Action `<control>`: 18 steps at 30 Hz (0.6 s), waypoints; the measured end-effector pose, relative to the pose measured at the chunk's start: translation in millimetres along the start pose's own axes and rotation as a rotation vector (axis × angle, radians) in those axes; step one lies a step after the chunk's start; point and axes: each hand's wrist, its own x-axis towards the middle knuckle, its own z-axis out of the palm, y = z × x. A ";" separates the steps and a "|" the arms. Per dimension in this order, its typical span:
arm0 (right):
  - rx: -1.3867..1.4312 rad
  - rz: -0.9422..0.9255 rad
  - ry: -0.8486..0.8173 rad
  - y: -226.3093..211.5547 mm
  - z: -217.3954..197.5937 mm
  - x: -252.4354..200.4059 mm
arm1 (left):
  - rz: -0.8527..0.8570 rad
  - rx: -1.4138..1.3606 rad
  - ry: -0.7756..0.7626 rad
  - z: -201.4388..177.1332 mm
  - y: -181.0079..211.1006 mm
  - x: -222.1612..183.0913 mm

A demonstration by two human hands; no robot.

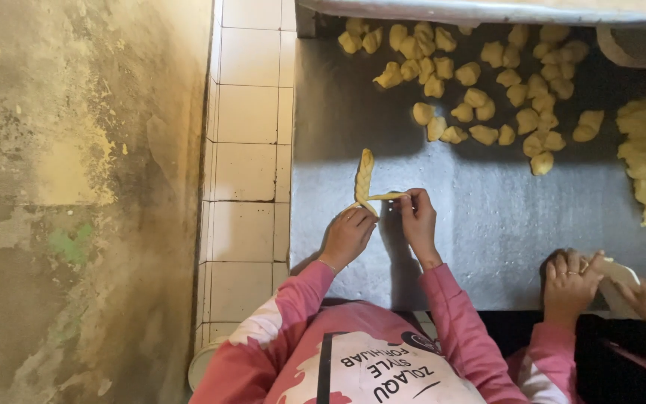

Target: The person rolls pieces of dough into long strips and braids three strips together to form loaves, placing them onto a baking tray.

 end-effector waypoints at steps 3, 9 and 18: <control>0.277 -0.015 -0.058 -25.5 16.7 -7.9 | 0.116 0.151 0.003 -2.0 2.6 -0.3; 0.267 -0.065 -0.137 -49.1 34.8 -37.1 | 0.243 -0.018 -0.101 -28.8 -13.9 -6.0; 0.041 -0.235 -0.162 -54.0 38.7 -54.4 | -0.255 0.313 -0.002 -41.1 -44.9 -0.4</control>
